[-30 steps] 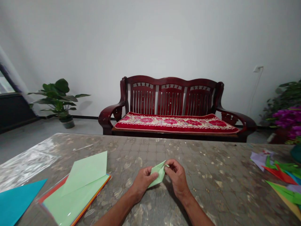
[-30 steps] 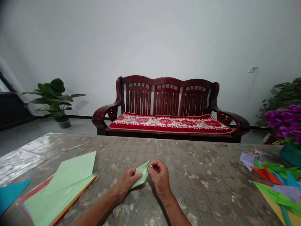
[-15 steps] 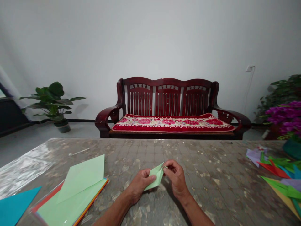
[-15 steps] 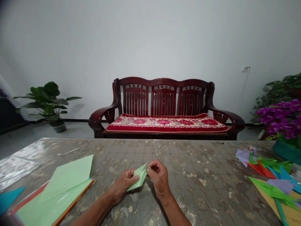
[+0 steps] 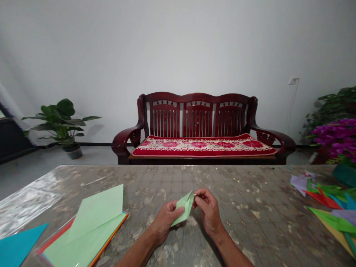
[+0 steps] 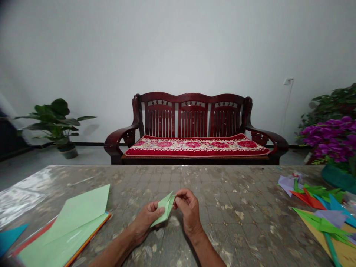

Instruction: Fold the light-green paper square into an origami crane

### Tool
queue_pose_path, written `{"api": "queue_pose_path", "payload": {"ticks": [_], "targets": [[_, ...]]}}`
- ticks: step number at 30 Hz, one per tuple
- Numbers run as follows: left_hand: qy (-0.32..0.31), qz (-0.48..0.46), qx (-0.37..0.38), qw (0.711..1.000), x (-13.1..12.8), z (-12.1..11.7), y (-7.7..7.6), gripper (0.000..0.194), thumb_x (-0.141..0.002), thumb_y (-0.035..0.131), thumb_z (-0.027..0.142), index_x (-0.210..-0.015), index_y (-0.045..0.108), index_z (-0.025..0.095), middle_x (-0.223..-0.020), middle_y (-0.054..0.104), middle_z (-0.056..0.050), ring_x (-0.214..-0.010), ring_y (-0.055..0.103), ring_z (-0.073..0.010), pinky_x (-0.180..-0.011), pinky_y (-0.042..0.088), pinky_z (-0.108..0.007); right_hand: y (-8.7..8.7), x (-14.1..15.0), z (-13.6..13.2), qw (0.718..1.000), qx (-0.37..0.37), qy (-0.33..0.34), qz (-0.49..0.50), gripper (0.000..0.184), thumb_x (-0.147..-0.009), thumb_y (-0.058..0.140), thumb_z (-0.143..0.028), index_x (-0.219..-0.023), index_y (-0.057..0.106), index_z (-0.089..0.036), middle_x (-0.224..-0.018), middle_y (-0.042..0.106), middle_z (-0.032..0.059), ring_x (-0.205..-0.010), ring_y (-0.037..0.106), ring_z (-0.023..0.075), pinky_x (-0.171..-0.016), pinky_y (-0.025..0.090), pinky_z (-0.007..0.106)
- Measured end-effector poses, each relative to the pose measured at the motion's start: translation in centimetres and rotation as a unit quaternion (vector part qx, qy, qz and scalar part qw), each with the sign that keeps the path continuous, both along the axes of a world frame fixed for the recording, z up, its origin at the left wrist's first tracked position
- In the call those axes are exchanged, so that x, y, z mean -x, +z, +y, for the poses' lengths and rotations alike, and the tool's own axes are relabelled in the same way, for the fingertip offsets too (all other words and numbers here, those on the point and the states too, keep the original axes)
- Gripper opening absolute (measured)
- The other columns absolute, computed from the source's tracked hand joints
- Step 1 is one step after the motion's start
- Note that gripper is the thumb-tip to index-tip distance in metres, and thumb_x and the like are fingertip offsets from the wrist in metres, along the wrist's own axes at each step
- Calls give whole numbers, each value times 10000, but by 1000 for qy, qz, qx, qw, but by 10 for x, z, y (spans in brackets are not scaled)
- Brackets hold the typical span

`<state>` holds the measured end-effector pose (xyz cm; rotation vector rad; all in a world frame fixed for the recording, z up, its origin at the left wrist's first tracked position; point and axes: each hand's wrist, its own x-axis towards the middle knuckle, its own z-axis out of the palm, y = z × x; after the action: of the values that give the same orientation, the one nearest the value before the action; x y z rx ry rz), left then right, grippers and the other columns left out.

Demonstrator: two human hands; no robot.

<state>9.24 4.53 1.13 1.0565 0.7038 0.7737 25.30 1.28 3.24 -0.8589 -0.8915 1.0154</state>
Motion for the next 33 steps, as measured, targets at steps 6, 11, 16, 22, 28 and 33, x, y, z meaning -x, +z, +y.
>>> {"api": "queue_pose_path", "payload": {"ticks": [6, 11, 16, 22, 28, 33], "targets": [[17, 25, 7, 1000, -1, 0, 0, 511, -589, 841, 565, -718, 637, 115, -535, 545, 27, -431, 370, -44, -426, 255, -171, -4, -1, 1, 999, 1, -5, -52, 214, -680, 753, -349, -792, 661, -192, -682, 631, -11, -619, 549, 137, -592, 460, 247], [-14, 18, 0, 1000, 0, 0, 1, 491, -620, 828, 557, -714, 635, 115, -530, 537, 30, -433, 362, -43, -427, 240, -171, -1, -7, 4, 997, 8, -11, -76, 186, -663, 752, -341, -727, 665, -189, -632, 628, -13, -583, 540, 132, -569, 448, 241], [-44, 7, 7, 999, 5, 2, -3, 513, -623, 822, 565, -757, 653, 99, -554, 539, 23, -445, 347, -43, -431, 235, -174, 7, -14, 5, 994, 12, 16, -111, 138, -621, 760, -283, -695, 705, -181, -643, 664, 4, -592, 569, 140, -583, 458, 246], [-25, 53, -16, 998, 3, 2, -6, 504, -618, 811, 568, -764, 644, 115, -619, 574, 8, -504, 427, -77, -502, 316, -195, -1, -15, 8, 995, 11, -32, -92, 132, -644, 754, -298, -685, 702, -185, -644, 658, 6, -615, 575, 146, -601, 471, 250], [139, 195, -229, 943, -4, -9, -3, 407, -731, 702, 510, -577, 561, 161, -573, 459, 35, -573, 424, -119, -547, 316, -227, -12, -18, 10, 999, -1, -42, -34, 338, -735, 739, -404, -1015, 703, -217, -893, 702, 48, -830, 634, 187, -767, 507, 304], [206, 239, -312, 896, -5, -12, 0, 289, -810, 633, 407, -641, 639, 172, -631, 535, 22, -621, 496, -146, -617, 376, -247, -12, -18, 8, 992, -4, 52, -114, 469, -702, 753, -433, -1116, 689, -224, -983, 704, 71, -879, 636, 220, -797, 508, 352]]}}
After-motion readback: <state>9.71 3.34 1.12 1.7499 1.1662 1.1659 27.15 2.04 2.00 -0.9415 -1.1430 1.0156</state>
